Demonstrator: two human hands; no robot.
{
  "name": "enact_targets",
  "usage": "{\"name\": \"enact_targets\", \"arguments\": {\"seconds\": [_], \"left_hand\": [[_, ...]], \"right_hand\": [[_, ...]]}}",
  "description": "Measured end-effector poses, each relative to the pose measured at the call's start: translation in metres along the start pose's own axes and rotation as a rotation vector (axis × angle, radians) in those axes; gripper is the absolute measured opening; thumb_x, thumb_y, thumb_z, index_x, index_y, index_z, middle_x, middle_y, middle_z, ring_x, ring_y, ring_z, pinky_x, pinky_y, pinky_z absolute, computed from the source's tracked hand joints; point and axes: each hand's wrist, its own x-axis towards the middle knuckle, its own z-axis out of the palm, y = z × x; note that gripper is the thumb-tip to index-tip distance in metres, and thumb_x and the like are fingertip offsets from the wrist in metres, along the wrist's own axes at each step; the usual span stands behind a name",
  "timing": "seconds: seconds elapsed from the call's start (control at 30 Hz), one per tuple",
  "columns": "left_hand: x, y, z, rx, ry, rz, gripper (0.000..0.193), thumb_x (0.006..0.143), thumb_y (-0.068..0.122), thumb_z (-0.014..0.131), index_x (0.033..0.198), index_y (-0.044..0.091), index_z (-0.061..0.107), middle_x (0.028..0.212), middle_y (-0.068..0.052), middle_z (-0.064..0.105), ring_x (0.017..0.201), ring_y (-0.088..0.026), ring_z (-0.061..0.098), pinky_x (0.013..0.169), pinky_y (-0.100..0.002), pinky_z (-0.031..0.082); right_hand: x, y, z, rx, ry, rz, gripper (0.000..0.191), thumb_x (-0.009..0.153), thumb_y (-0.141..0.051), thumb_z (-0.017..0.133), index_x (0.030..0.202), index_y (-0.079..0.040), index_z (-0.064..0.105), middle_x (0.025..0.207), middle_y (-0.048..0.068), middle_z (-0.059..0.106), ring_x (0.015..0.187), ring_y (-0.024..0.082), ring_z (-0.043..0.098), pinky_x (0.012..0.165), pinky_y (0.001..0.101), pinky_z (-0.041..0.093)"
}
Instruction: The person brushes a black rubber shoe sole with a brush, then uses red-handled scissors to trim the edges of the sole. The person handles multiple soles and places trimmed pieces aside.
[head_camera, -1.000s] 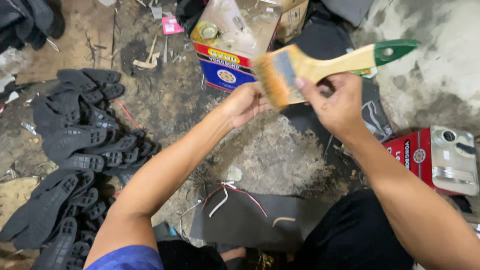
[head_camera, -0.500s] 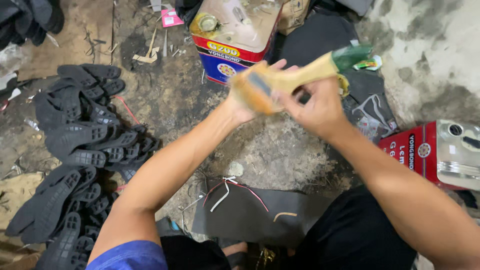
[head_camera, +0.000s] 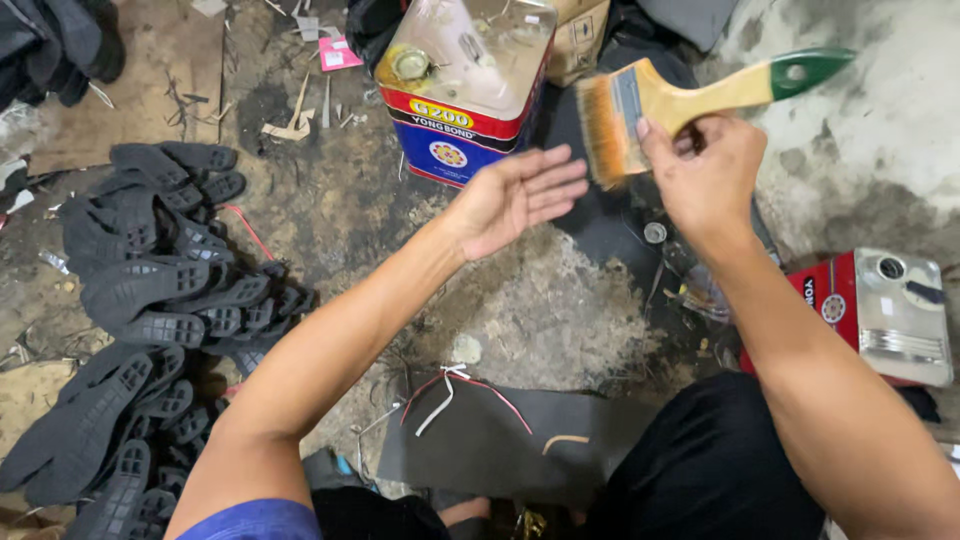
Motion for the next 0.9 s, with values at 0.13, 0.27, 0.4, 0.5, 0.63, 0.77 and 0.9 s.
{"name": "enact_targets", "arguments": {"seconds": [0.13,0.27,0.4,0.5,0.63,0.77,0.9], "left_hand": [[-0.013,-0.009,0.014,1.589,0.194,0.466,0.056,0.091,0.020,0.071,0.143,0.009,0.055,0.158,-0.020,0.044,0.152,-0.036,0.036,0.128,-0.046,0.034],[-0.028,-0.009,0.027,1.882,0.147,0.613,0.073,0.076,0.004,0.070,0.146,0.008,0.050,0.162,-0.028,0.028,0.151,-0.050,0.015,0.121,-0.057,0.023],[-0.036,-0.002,0.036,2.376,0.158,0.617,0.070,0.086,0.013,0.064,0.154,0.004,0.047,0.165,-0.019,0.030,0.156,-0.043,0.016,0.126,-0.058,0.014],[-0.036,-0.003,0.041,2.532,0.085,0.471,0.066,0.095,0.018,0.060,0.157,0.004,0.045,0.165,-0.014,0.033,0.159,-0.036,0.016,0.132,-0.057,0.008],[-0.036,-0.005,0.041,2.691,0.188,0.734,0.074,0.085,0.021,0.061,0.156,0.006,0.043,0.169,-0.009,0.031,0.156,-0.032,0.015,0.126,-0.052,0.006],[-0.039,-0.004,0.038,2.624,0.129,0.590,0.073,0.093,0.021,0.060,0.161,0.003,0.041,0.168,-0.013,0.028,0.159,-0.034,0.014,0.130,-0.054,0.007],[-0.042,-0.001,0.039,2.669,0.065,0.495,0.077,0.088,0.018,0.060,0.161,0.005,0.038,0.170,-0.012,0.024,0.158,-0.035,0.014,0.129,-0.054,0.008]], "right_hand": [[-0.004,0.005,0.002,0.142,-0.198,0.050,0.018,0.098,-0.015,0.079,0.100,0.002,0.076,0.078,0.002,0.069,0.064,0.006,0.056,0.059,0.0248,0.045],[0.000,0.012,0.000,-0.075,-0.060,0.017,0.020,0.098,-0.014,0.082,0.102,0.005,0.076,0.081,0.003,0.071,0.069,0.007,0.058,0.063,0.0254,0.046],[0.005,0.016,-0.010,0.164,-0.094,-0.010,0.020,0.099,-0.013,0.077,0.111,0.003,0.076,0.092,0.002,0.075,0.076,0.005,0.062,0.069,0.0238,0.050],[0.002,0.015,-0.012,0.066,-0.212,-0.079,0.020,0.100,-0.014,0.080,0.107,0.005,0.075,0.086,0.006,0.072,0.070,0.009,0.057,0.065,0.0266,0.047],[0.004,0.007,-0.012,-0.160,-0.012,-0.051,0.022,0.099,-0.014,0.084,0.096,0.006,0.075,0.078,0.010,0.070,0.065,0.011,0.060,0.062,0.0287,0.047],[0.001,-0.002,-0.011,0.243,-0.135,-0.012,0.021,0.091,-0.017,0.075,0.102,0.001,0.073,0.082,0.007,0.070,0.066,0.005,0.056,0.062,0.0241,0.046],[0.003,-0.003,-0.015,-0.089,-0.087,-0.055,0.018,0.098,-0.014,0.082,0.102,0.003,0.076,0.086,0.009,0.073,0.071,0.010,0.065,0.064,0.0279,0.048]]}}
